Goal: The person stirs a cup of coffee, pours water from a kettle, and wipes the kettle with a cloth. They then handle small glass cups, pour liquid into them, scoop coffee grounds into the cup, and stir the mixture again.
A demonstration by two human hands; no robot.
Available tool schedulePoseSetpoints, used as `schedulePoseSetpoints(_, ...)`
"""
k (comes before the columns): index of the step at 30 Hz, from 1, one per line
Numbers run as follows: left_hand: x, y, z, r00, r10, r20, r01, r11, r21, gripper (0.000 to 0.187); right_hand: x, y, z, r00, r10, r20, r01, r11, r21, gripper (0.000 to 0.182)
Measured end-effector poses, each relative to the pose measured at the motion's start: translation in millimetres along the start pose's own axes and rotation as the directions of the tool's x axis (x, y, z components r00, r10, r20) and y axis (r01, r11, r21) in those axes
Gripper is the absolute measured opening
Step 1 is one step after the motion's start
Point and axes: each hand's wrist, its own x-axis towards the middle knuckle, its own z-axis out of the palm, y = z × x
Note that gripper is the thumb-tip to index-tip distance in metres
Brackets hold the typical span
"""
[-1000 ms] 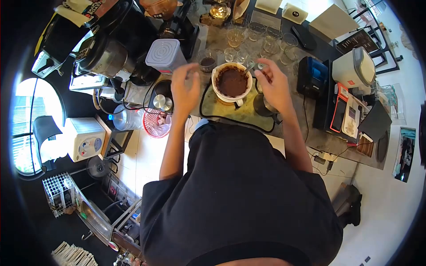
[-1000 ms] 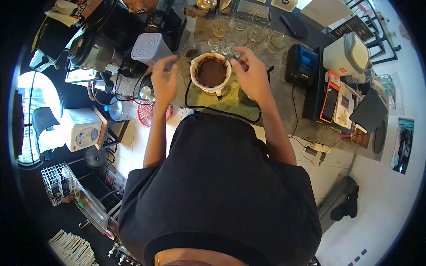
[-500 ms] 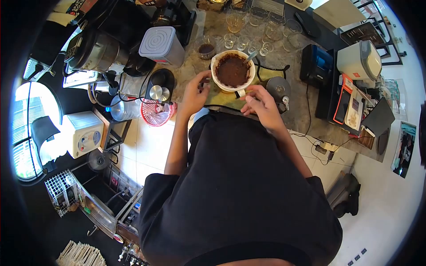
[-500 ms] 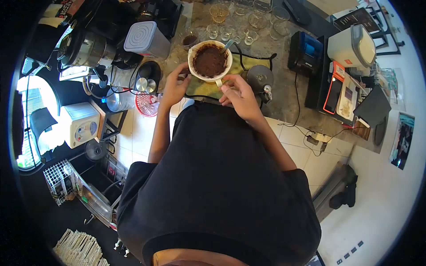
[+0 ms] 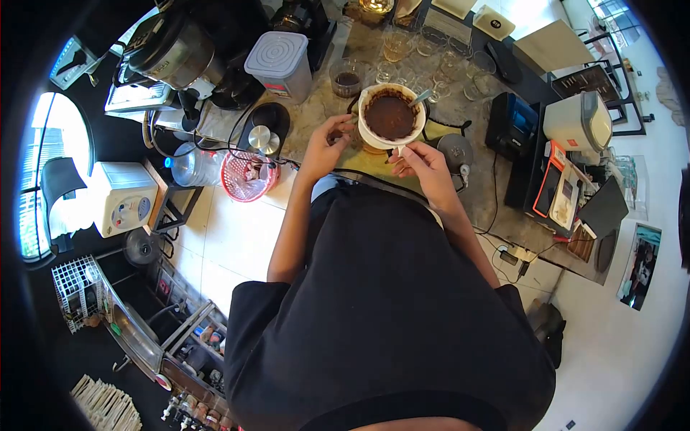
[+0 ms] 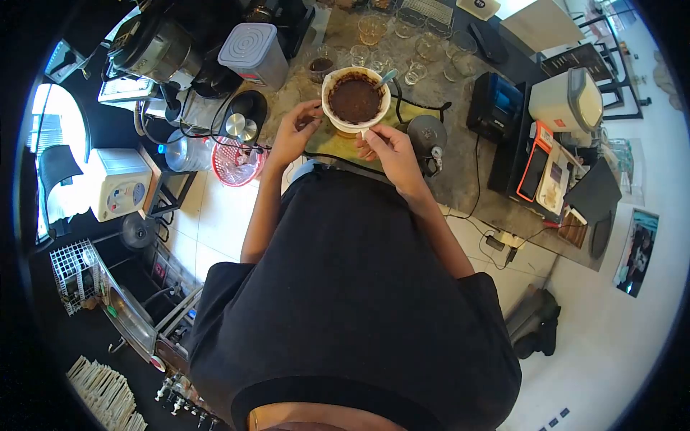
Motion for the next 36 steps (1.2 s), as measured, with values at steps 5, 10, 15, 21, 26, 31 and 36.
schedulePoseSetpoints(5,-3.2,-7.4,-1.9,0.999,-0.004,-0.038,0.006,0.999,0.054,0.042,1.5,1.9,-0.4,1.000,0.015,0.001,-0.015,0.999,0.038,0.025)
schedulePoseSetpoints(10,-4.9,-9.1,5.4,0.997,-0.074,-0.024,0.076,0.992,0.104,0.040,3.4,4.4,2.0,1.000,-0.005,-0.027,0.006,0.999,0.049,0.027)
schedulePoseSetpoints(15,9.1,-30.3,9.6,0.993,0.033,-0.111,-0.017,0.990,0.143,0.044,2.7,3.2,4.4,0.999,-0.029,-0.043,0.029,1.000,0.005,0.029)
schedulePoseSetpoints(21,27.6,-39.9,8.8,0.975,0.073,-0.212,-0.042,0.988,0.149,0.043,4.1,1.9,2.7,0.995,-0.086,-0.044,0.085,0.996,-0.018,0.031)
schedulePoseSetpoints(26,27.7,-37.5,10.1,0.968,0.062,-0.243,-0.031,0.992,0.126,0.042,4.0,-1.5,-3.7,0.996,-0.066,-0.053,0.067,0.998,0.005,0.030)
schedulePoseSetpoints(31,17.6,-39.7,8.6,0.970,0.003,-0.242,0.029,0.991,0.131,0.041,4.2,-23.2,-12.0,0.996,-0.091,0.010,0.091,0.994,-0.053,0.033)
schedulePoseSetpoints(36,2.4,-25.5,13.0,0.981,-0.026,-0.190,0.061,0.981,0.184,0.044,23.9,-52.7,-10.0,0.997,-0.079,-0.008,0.078,0.996,-0.043,0.031)
